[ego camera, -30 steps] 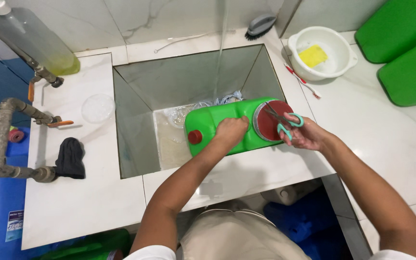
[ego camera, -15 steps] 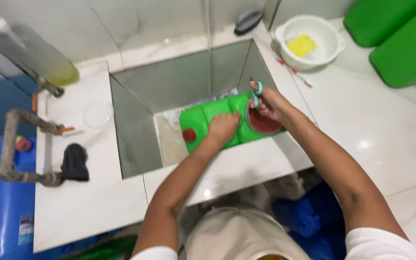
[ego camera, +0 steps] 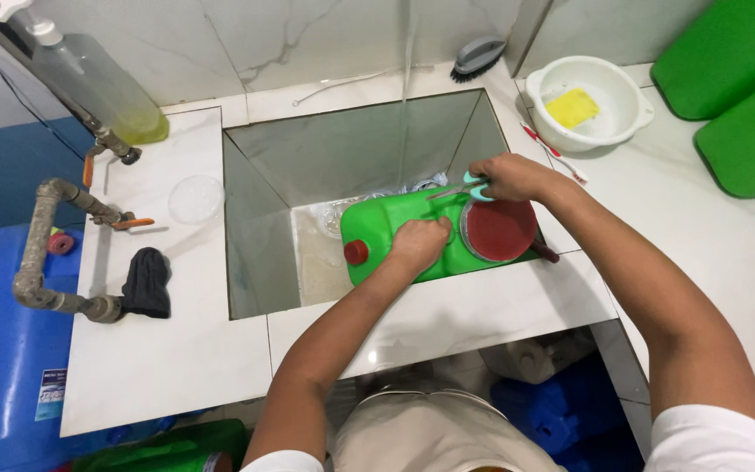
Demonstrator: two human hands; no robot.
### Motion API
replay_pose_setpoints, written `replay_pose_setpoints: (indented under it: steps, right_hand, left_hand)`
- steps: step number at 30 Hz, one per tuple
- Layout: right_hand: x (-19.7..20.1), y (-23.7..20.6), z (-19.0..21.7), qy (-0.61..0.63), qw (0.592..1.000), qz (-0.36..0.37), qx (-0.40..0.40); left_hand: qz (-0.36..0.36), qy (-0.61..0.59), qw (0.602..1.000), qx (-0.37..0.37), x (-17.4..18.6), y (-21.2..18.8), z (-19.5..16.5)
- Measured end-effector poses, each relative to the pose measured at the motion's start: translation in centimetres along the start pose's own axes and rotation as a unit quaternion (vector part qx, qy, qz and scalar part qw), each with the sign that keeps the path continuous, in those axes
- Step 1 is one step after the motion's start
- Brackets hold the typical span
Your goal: The person cleans a green plastic container in a sink. They use scissors to cut the seal, a sponge to scrub the exterior, a toothbrush to clean the interior, and a brush to scrub the rim. The container is rinsed with running water and the cap is replaced before setting it aside.
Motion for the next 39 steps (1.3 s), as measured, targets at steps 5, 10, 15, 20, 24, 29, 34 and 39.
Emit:
replay_pose_setpoints:
  steps: [5,10,15,20,24,29,34,39]
  right_hand:
    - [1.2,0.7,-0.5,-0.009,0.999,0.037,0.034]
    - [1.0,3.0,-1.4,0.008,0.995,0.085,0.05]
    - [0.2,3.7,-0.8,-0.001,0.991,0.123,0.048]
    - [-0.4,2.2,0.3,-0.007,0.995,0.092,0.048]
    - [-0.3,1.6,0.6,0.005,0.995,0.06,0.08]
    - [-0.2,2.0,0.3,0.008,0.996,0.071,0.055]
    - [-1.3,3.7,-0.1,-0.028,0.988,0.126,0.085]
    - [-1.9,5.6,-1.5,-0.043,0.982,0.152,0.104]
  left_hand:
    - [-0.001,0.006,1.0,-0.005,0.4,-0.4,0.0]
    - [0.01,-0.001,1.0,-0.005,0.6,-0.6,0.1]
    - [0.008,0.008,1.0,-0.002,0.7,-0.8,0.0]
    - [0.001,0.017,1.0,0.002,0.4,-0.9,-0.3]
    - [0.0,0.033,0.999,-0.01,0.2,-0.9,-0.3]
    - [0.0,0.028,1.0,-0.011,0.2,-0.8,-0.3]
    - [0.009,0.017,1.0,0.002,0.1,-0.8,-0.2]
    - [-0.059,0.02,0.998,-0.008,-0.1,-1.4,-0.3]
Point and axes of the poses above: each hand's wrist, its own y-axis towards the middle knuckle, its own x-axis out of the back of the hand, z = x × y, the point moved 1 cm from there along y, towards the middle knuckle, and after that the axes turned 13 degrees about x, right-handed, at the moved point
